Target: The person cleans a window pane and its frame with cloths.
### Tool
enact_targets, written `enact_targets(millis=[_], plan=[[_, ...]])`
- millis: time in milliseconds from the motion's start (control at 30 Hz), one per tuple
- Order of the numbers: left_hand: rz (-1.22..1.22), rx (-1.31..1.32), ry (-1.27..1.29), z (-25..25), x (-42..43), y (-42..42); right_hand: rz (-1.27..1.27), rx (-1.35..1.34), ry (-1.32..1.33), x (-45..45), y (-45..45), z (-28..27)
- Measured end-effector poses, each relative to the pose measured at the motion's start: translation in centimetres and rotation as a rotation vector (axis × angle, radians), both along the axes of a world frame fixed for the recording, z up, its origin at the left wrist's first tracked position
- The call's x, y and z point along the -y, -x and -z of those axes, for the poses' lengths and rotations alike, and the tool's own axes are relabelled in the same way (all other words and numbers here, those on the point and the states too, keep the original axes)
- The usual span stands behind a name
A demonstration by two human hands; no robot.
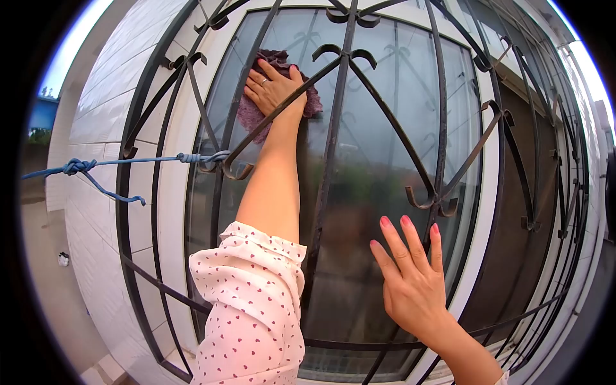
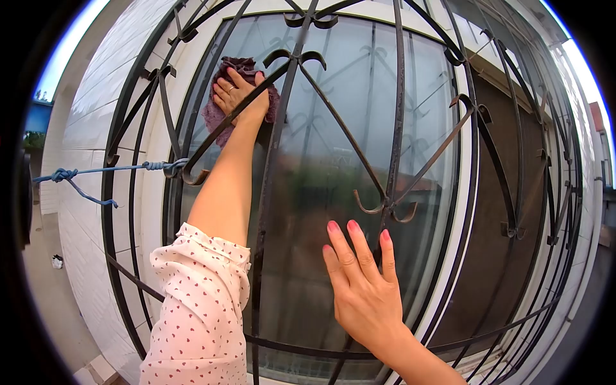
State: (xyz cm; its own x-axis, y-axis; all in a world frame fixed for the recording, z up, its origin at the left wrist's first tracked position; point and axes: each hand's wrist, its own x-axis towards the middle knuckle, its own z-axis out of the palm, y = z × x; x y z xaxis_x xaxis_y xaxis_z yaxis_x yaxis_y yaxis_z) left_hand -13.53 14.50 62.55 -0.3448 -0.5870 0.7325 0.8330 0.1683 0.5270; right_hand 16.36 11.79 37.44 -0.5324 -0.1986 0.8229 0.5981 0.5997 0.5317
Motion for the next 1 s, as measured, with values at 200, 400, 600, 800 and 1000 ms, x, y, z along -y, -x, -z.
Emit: enact_targets(millis=[200, 400, 600, 800, 1000], plan=[[-0.088, -0.392, 0.175, -3.7, -0.7, -3.9, -0.146, -0.001, 0.022, -1.1, 0.6, 0.1], [0.111, -1.006, 0.614, 2.5, -5.1, -12.8, -0.152, -0.025, 0.013, -1.0, 0.5, 0.4], [0.33, -0.906, 0.237, -1.5, -6.4, -8.8, -0.242, -0.017, 0.015, -1.6, 0.6, 0.5], [0.032, -0.032, 0.049, -5.0, 1.2, 0.3, -0.229, -0.032, 0.02, -1.1, 0.8, 0.5], [0.003, -0.366, 0.362, -4.3, -1.8, -6.4, -0.255, -0.035, 0.029, -1.3, 0.9, 0.5]])
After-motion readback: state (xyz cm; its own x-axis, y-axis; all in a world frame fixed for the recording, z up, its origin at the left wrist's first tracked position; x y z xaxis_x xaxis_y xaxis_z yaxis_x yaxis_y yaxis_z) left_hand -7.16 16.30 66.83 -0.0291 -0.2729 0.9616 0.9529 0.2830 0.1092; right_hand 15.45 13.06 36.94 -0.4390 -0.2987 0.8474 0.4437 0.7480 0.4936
